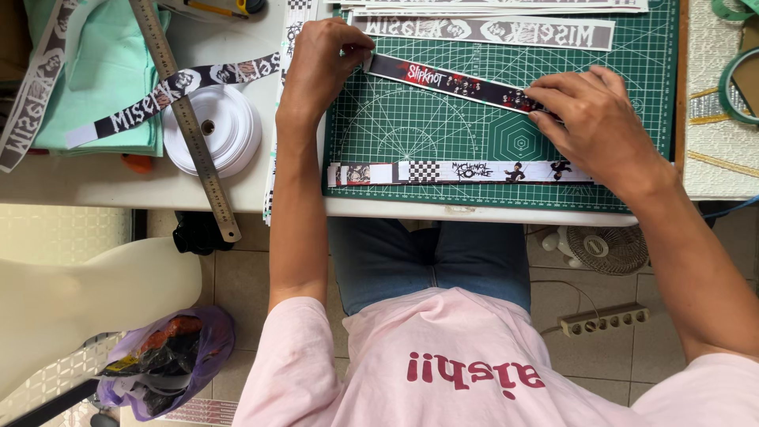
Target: The person handles printed paper strips with band logos, peels backing, and aligns them on a green cutting mat. They repeatedly pick up, flip, and place the strips to arrange them in parallel rows.
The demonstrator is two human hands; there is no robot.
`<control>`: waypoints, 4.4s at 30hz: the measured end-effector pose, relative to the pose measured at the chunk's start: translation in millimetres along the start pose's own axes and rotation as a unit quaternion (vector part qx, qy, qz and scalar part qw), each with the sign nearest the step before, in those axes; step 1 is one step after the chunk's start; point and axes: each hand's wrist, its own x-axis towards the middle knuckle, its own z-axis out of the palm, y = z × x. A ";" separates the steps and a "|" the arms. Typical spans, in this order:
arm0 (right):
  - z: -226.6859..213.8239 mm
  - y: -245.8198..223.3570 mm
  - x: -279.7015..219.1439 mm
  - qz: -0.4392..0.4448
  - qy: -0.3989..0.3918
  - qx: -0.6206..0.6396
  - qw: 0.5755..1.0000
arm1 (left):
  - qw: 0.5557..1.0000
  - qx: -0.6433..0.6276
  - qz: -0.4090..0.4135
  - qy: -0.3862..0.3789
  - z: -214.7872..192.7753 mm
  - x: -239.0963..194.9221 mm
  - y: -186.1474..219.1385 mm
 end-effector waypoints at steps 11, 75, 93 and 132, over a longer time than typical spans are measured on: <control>9.0 -2.8 12.7 0.004 -0.020 -0.025 0.999 | 0.996 -0.069 -0.021 -0.044 2.3 -5.0 -10.0; 56.6 -21.6 84.0 -0.152 -0.039 -0.017 0.988 | 0.995 0.014 -0.091 -0.042 2.5 -5.9 -9.5; -31.6 62.7 -25.7 0.042 0.089 0.091 0.991 | 0.995 0.048 -0.050 -0.076 -7.7 -6.7 -2.5; -25.0 90.3 -94.6 -0.038 -0.055 -0.073 0.995 | 0.992 0.047 -0.080 -0.089 -11.1 -2.8 8.0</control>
